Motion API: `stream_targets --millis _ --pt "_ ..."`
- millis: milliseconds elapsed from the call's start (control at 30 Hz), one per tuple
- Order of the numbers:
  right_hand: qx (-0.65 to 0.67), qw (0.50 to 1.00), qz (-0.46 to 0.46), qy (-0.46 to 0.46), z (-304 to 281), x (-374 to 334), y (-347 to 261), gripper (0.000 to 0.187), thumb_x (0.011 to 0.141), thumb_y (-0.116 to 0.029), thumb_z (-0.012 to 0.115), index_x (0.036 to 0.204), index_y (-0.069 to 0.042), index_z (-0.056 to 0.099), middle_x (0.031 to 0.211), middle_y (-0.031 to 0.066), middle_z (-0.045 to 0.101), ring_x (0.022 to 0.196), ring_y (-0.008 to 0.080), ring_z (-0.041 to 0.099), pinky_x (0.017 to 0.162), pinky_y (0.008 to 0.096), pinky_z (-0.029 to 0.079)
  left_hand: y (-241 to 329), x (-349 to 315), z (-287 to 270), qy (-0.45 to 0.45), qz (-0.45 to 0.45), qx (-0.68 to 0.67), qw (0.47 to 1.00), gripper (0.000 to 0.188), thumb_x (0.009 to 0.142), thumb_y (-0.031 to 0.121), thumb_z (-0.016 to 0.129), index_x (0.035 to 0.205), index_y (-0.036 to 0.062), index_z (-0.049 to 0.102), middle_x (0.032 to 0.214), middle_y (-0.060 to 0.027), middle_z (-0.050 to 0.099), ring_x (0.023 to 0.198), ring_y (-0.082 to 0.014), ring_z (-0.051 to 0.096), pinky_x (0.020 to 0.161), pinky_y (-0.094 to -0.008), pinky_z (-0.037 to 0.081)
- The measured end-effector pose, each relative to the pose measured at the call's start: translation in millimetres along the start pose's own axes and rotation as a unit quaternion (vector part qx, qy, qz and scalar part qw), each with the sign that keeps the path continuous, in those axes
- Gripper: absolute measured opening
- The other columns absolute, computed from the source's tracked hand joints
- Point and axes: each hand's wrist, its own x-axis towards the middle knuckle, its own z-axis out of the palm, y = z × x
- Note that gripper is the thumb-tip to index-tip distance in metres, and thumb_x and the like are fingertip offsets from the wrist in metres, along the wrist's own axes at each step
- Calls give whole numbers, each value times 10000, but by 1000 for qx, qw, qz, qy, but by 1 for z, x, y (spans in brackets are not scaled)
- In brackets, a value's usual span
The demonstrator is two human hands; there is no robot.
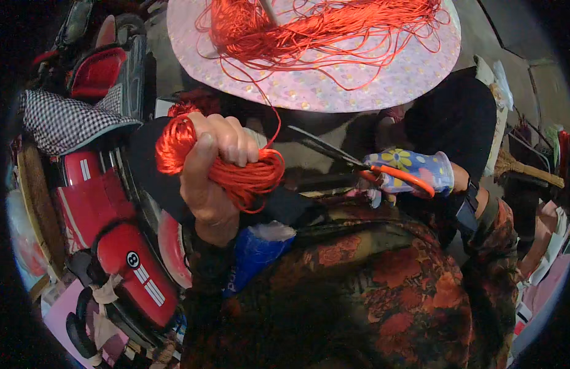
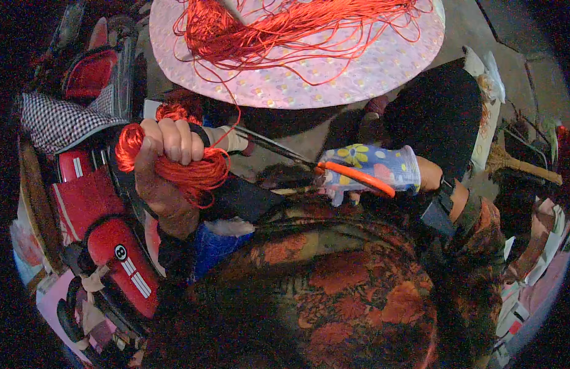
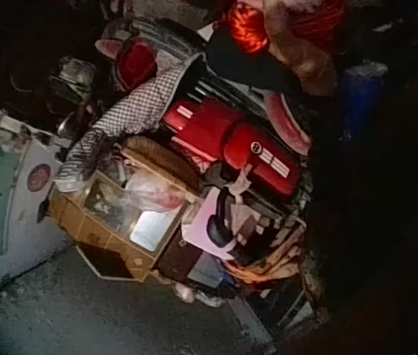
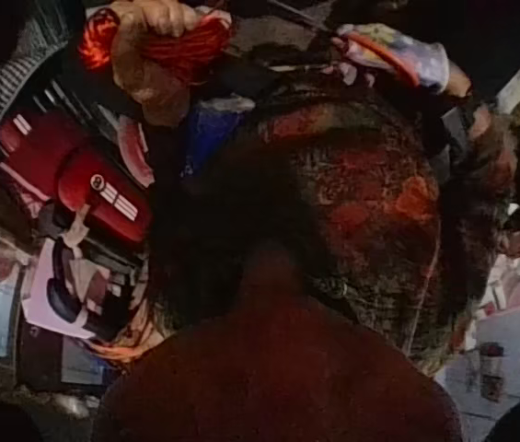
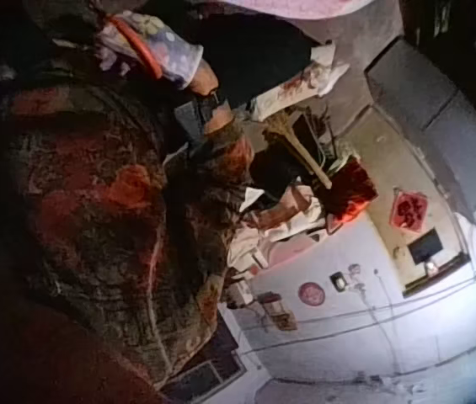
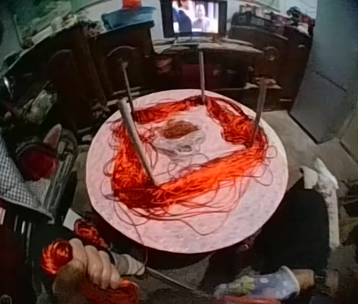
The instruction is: The recorder winds red decorative string around a blue container to bundle it, then cuts it with scissors.
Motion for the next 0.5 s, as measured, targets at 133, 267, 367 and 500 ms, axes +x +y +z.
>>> stream_targets --millis 133,267,367,500 --pt "153 986 -14 -58 -2 16 -1 539 925 -287 610 1341 8 438 1174 134 613 978 207 657 724 263 566 1 2 1 -19 0 6 1000 254 970 207 491 770 105 372 701 -13 375 630 -138 345 579 -285 342" --pt "84 989 -1 -120 -7 39 4 676 959 -369 568 1434 19 285 1180 131 566 941 169 629 796 271 512 2 3 1 -20 -9 -9 1000 254 970 207 480 762 107 374 709 -19 392 646 -145 358 597 -289 340" --pt "-41 990 -87 -102 -7 52 11 648 974 -395 531 1421 17 308 1151 128 583 908 155 624 770 272 511 -2 2 -4 17 -17 -42 999 151 944 172 486 834 95 418 743 -42 479 717 -162 472 733 -339 444" --pt "43 998 -38 8 2 57 22 766 847 -455 681 1402 -18 385 1187 77 569 875 113 592 730 229 513 -7 5 -9 88 -17 12 996 158 967 204 460 883 71 441 848 -83 564 839 -178 531 870 -376 450"
